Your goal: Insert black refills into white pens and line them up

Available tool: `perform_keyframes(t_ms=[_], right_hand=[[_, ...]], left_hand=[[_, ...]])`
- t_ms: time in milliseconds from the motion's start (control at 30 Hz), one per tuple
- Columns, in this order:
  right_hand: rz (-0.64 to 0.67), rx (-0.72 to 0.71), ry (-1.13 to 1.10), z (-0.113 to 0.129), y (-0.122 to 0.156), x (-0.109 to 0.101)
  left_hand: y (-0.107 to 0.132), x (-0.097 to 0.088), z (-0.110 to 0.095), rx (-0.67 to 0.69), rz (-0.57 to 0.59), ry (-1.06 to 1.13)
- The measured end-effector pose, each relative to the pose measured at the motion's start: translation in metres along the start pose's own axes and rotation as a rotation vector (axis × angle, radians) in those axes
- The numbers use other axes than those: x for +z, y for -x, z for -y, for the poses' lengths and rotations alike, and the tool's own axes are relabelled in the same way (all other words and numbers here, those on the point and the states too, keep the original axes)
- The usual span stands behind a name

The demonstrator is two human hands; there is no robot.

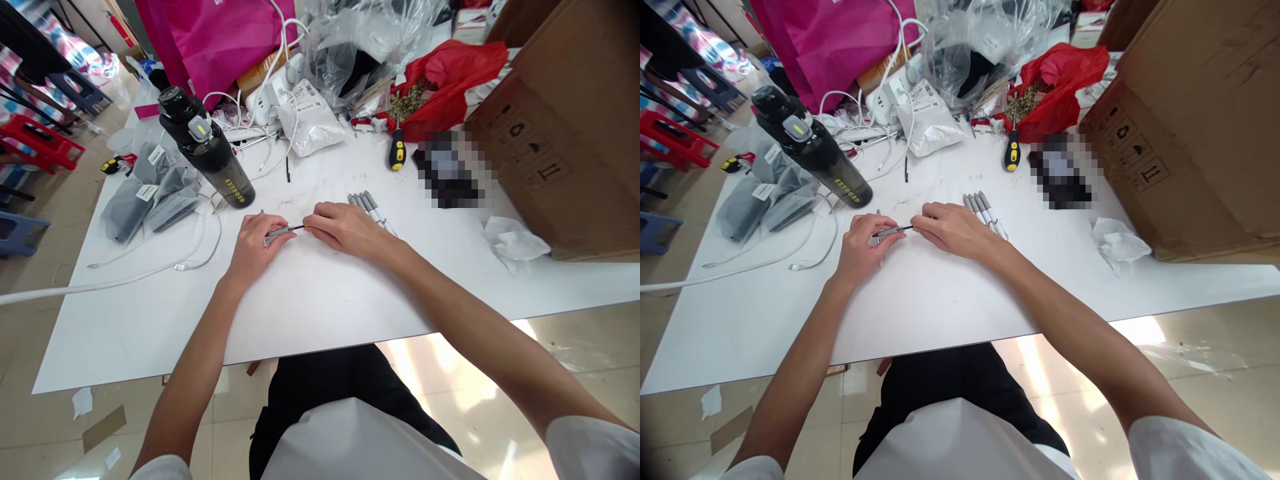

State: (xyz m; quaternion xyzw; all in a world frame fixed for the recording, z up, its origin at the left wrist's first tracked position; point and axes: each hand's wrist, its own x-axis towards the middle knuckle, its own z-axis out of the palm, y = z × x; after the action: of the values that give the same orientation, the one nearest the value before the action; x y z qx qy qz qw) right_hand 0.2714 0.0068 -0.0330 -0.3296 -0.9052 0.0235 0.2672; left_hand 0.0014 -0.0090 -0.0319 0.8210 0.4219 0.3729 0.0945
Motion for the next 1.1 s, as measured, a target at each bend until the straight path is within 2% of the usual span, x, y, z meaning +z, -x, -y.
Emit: perform_keyframes(t_ms=[200,367,733,1100], right_hand=[[-0.005,0.005,0.013,-0.002,0.0,-0.003],[-0.012,0.029,0.012,-0.003,0.0,-0.005],[-0.015,0.012,-0.028,0.0,0.0,-0.003],[-0.024,0.078,-0.003,-0.01,0.002,-0.013]], left_hand=[[-0.004,-0.002,-0.001,-0.003,-0.022,0.012],[-0.005,-0.004,-0.002,-0.068,-0.05,0.022],[-0.004,-0.001,-0.006,-0.093,-0.026,0.057],[-0.008,-0.007,0.001,-0.098,-0.122,0.041]])
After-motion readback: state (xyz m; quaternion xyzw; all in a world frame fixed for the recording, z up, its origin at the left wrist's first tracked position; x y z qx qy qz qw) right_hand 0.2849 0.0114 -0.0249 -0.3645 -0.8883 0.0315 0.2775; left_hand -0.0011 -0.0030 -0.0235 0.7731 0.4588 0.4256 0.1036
